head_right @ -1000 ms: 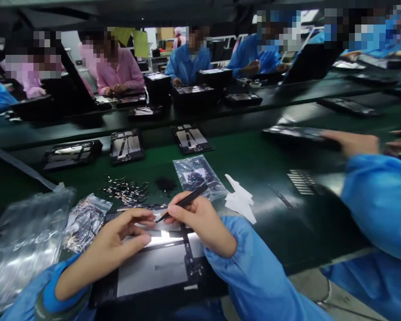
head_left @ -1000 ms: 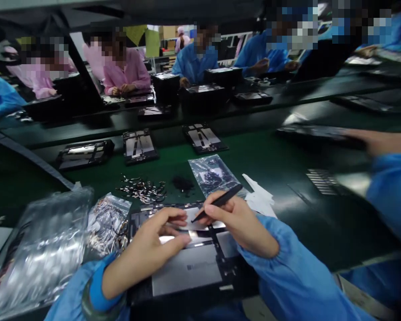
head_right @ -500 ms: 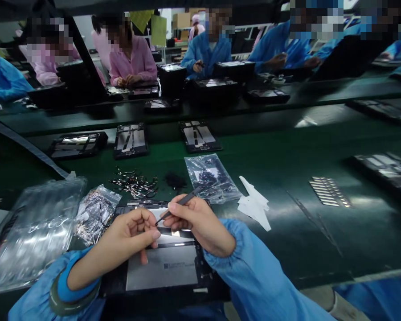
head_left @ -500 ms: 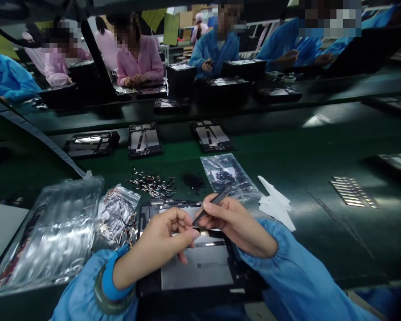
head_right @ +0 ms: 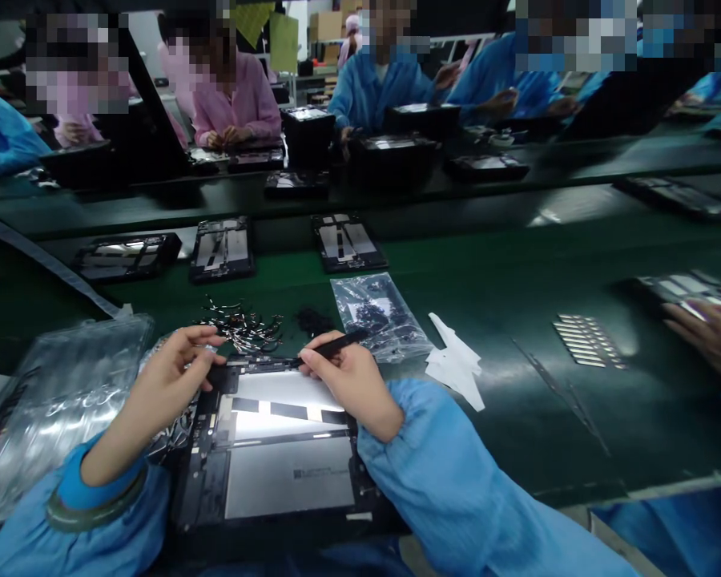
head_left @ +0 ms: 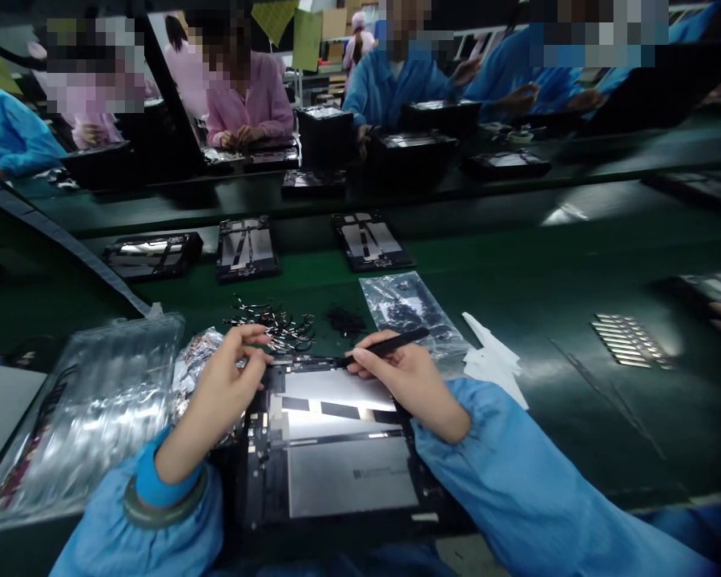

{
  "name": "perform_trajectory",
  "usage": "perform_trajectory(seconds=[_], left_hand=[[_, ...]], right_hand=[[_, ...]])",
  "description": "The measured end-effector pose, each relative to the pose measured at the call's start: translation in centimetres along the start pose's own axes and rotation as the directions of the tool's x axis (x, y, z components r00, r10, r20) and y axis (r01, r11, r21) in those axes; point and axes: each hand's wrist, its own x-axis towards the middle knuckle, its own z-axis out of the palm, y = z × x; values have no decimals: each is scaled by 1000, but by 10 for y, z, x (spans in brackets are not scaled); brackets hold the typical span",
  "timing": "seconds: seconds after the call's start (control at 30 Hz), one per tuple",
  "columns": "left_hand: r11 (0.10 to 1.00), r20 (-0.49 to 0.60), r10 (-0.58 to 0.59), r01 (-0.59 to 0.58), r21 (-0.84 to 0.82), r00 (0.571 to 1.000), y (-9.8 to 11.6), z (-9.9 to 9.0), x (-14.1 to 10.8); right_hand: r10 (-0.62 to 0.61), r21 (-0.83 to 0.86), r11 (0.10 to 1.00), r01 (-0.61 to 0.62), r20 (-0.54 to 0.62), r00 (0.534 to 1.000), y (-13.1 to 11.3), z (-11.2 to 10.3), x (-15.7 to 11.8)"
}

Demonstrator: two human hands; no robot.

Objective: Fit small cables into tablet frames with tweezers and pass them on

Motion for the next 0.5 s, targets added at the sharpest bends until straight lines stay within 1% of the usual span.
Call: perform_trajectory(seconds=[0.13,0.2,0.3,0.37,0.43,0.5], left_hand=[[999,-124,12,-7,35,992,-6,-16,18],[999,-158,22,-16,37,987,-10,-20,26],[1000,-137,-3,6,20,991,-13,-19,37],[999,-127,-20,26,45,992,-12,-17,50],[988,-179,-32,59,146,983,-9,-20,71],[945,-274,-58,141,294,960,-9,-29,97]], right_hand=[[-36,-73,997,35,-6,999,6,0,3],[-48,-119,992,46,-10,999,9,-1,3],[-92,-239,967,86,-17,996,14,1,3],[-116,-305,947,102,-30,993,15,2,3],[-104,-302,950,83,-54,993,12,3,1],[-62,-196,980,41,-105,993,5,-1,-1]])
